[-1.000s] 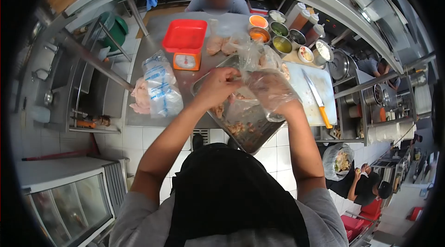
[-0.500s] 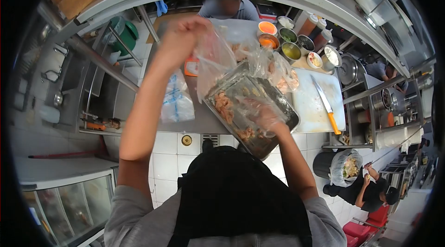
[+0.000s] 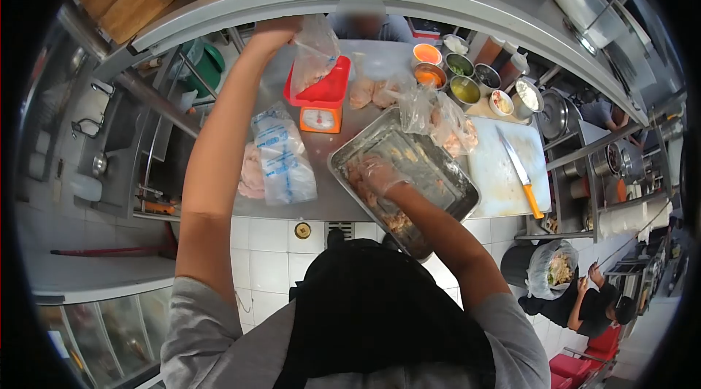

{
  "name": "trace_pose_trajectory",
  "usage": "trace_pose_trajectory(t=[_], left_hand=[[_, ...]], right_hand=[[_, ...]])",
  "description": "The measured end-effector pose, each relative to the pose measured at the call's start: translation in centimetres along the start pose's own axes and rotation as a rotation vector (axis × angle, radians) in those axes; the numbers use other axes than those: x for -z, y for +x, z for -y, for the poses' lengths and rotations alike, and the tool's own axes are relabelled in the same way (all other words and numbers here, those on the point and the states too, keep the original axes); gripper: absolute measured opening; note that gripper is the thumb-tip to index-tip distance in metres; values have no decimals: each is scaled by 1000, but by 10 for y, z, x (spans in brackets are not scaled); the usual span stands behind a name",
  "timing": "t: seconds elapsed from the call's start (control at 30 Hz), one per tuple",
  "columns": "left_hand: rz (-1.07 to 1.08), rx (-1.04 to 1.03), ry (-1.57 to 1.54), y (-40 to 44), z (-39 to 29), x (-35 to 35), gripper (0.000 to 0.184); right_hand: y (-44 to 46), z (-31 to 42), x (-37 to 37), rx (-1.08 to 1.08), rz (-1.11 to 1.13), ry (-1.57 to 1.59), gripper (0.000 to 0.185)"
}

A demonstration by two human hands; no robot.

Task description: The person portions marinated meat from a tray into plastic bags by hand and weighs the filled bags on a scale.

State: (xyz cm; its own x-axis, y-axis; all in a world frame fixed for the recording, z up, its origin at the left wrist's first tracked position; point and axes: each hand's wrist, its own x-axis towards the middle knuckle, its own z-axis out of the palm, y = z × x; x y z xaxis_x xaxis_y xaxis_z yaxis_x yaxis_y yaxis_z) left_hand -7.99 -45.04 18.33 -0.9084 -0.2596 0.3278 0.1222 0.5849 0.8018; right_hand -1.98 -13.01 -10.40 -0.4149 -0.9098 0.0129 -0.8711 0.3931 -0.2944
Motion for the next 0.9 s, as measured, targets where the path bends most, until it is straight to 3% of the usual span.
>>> trace_pose_trajectory(t=[0.03,0.1,0.17,0.23,0.33,0.43,0.53,0.6,0.67,0.73,0.83,0.9], left_hand=[[9,-9,83,2,0,1,20],[-4,-3,170,-2,-5,-6,23],[-43,-33,183,-3,-7,-13,27],[-80,-76,111,-2,4,-21,30],[-36,-67,21,1,14,-29,31],[51,-50,64,5,21,-31,35],[-3,-157,155,-14,9,-35,42],[-14,-106,217,-31,-8,-35,47],[-10,-67,240,-41,-21,-33,49],[16,-36,226,-48,-27,-33,51],[110,56,31,-49,-3,-46,47],[87,54,16,-56,2,-54,43]], right_hand=[[0,3,0,-30,-65,34,37],[-5,28,31,-405,1,709,37],[-8,36,36,-366,-60,742,37],[-12,22,13,77,-232,129,38],[-8,24,16,114,65,-49,39],[-14,19,-10,119,-264,5,28],[-20,31,3,75,-394,25,24],[-14,50,36,-78,-28,-96,25],[-11,46,37,-254,138,-43,22],[-17,11,-4,-454,106,191,17],[-47,-39,-15,-167,-88,417,19],[-65,-30,23,-365,-124,1013,23]])
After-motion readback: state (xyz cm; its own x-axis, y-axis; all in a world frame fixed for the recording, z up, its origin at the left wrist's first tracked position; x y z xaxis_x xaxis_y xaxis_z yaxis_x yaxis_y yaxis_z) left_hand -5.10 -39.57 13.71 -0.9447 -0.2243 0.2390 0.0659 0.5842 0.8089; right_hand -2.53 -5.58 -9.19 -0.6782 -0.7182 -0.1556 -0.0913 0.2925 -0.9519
